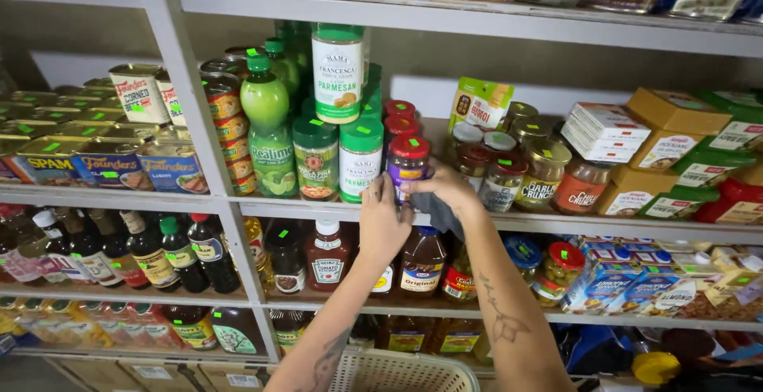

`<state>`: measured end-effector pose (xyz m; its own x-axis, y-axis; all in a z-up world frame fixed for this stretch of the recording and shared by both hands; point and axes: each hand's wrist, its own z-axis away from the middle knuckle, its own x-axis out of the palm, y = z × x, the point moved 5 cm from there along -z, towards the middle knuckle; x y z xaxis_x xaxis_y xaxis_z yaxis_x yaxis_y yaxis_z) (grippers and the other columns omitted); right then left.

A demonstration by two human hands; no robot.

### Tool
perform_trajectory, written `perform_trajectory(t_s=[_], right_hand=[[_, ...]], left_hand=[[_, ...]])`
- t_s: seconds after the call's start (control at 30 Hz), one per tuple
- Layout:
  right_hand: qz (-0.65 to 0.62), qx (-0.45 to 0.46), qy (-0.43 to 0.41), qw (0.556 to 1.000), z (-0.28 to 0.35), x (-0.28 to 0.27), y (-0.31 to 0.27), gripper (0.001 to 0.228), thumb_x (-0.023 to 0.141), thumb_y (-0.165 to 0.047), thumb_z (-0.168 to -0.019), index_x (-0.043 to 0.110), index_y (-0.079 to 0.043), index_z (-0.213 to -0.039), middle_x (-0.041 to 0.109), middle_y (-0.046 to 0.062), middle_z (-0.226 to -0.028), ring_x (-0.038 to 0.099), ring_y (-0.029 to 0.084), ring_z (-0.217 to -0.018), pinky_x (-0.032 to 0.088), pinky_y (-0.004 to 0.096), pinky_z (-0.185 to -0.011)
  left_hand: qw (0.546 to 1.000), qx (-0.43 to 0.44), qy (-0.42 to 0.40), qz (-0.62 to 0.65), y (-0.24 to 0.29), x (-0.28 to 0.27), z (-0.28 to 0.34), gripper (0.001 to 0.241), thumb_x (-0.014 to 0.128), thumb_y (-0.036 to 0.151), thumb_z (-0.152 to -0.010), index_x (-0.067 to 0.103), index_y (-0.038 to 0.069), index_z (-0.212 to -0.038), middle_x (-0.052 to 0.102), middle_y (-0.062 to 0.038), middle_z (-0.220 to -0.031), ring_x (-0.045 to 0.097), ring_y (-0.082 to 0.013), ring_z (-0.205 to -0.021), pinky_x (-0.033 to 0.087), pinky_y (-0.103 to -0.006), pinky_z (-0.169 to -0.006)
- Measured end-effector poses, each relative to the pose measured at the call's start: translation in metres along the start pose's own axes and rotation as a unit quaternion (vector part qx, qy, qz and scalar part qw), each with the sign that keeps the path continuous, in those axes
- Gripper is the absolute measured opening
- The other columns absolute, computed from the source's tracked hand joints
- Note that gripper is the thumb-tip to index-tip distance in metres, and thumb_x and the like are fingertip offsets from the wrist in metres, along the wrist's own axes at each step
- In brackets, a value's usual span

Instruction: Wiping jars with a cloth and organizing them on grocery store shelves.

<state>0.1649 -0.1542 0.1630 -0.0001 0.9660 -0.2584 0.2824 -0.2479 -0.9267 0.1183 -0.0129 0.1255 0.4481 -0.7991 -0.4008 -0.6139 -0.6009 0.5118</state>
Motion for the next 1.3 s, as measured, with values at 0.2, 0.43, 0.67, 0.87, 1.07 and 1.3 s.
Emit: perform_trajectory(t_s=[0.2,0.43,0.67,0.87,1.07,1.3], right_hand=[[0.054,0.023,0.001,0.998,-0.017,0.01,0.019,0.075,0.096,-0.024,-0.059,0.066,-0.008,-0.125,0.069,0.01,-0.102,0.065,0.023,-0.102,0.053,0.034,-0.091],[0.234,0.102,0.045,0.966,-0.025,-0.007,0.044,0.075,0.093,-0.058,-0.059,0.062,-0.023,-0.117,0.075,0.003,-0.114,0.069,0.024,-0.114,0.053,0.039,-0.097],[0.248,0.101,0.05,0.962,-0.014,-0.006,0.026,0.07,0.091,-0.053,-0.064,0.064,-0.017,-0.117,0.075,0.006,-0.112,0.069,0.026,-0.114,0.054,0.041,-0.096],[0.278,0.096,0.036,0.955,-0.011,-0.001,0.016,0.07,0.083,-0.051,-0.072,0.062,-0.019,-0.13,0.072,0.007,-0.124,0.063,0.027,-0.124,0.05,0.044,-0.104],[0.291,0.096,0.028,0.951,-0.013,-0.003,0.009,0.063,0.081,-0.048,-0.074,0.064,-0.016,-0.126,0.072,0.009,-0.125,0.062,0.03,-0.125,0.049,0.045,-0.105],[0.265,0.101,0.035,0.958,-0.03,-0.002,0.03,0.064,0.082,-0.049,-0.071,0.064,-0.021,-0.127,0.073,0.004,-0.124,0.062,0.024,-0.126,0.049,0.043,-0.105]], left_hand=[[0.993,0.046,0.041,-0.099,0.013,-0.003,0.005,0.063,0.066,0.016,-0.08,0.055,-0.013,-0.135,0.058,-0.023,-0.116,0.057,-0.0366,-0.109,0.041,-0.0418,-0.101],[0.976,0.1,0.103,-0.163,0.01,0.005,0.015,0.058,0.065,0.019,-0.083,0.058,-0.014,-0.13,0.06,-0.026,-0.114,0.057,-0.0358,-0.111,0.042,-0.0418,-0.102],[0.969,0.101,0.132,-0.182,0.011,0.009,0.009,0.053,0.063,0.02,-0.081,0.064,-0.012,-0.123,0.065,-0.024,-0.106,0.062,-0.0328,-0.101,0.047,-0.0393,-0.092],[0.969,0.056,0.117,-0.212,0.008,0.016,0.002,0.054,0.061,0.024,-0.078,0.068,-0.007,-0.122,0.066,-0.019,-0.098,0.061,-0.0318,-0.085,0.047,-0.0399,-0.078],[0.963,0.042,0.103,-0.247,0.009,0.018,-0.004,0.054,0.06,0.023,-0.077,0.069,-0.004,-0.122,0.07,-0.017,-0.096,0.064,-0.0312,-0.082,0.05,-0.0391,-0.074],[0.957,0.003,0.079,-0.278,0.002,0.027,-0.01,0.053,0.058,0.019,-0.076,0.068,-0.002,-0.124,0.072,-0.014,-0.091,0.068,-0.0287,-0.078,0.053,-0.037,-0.07]])
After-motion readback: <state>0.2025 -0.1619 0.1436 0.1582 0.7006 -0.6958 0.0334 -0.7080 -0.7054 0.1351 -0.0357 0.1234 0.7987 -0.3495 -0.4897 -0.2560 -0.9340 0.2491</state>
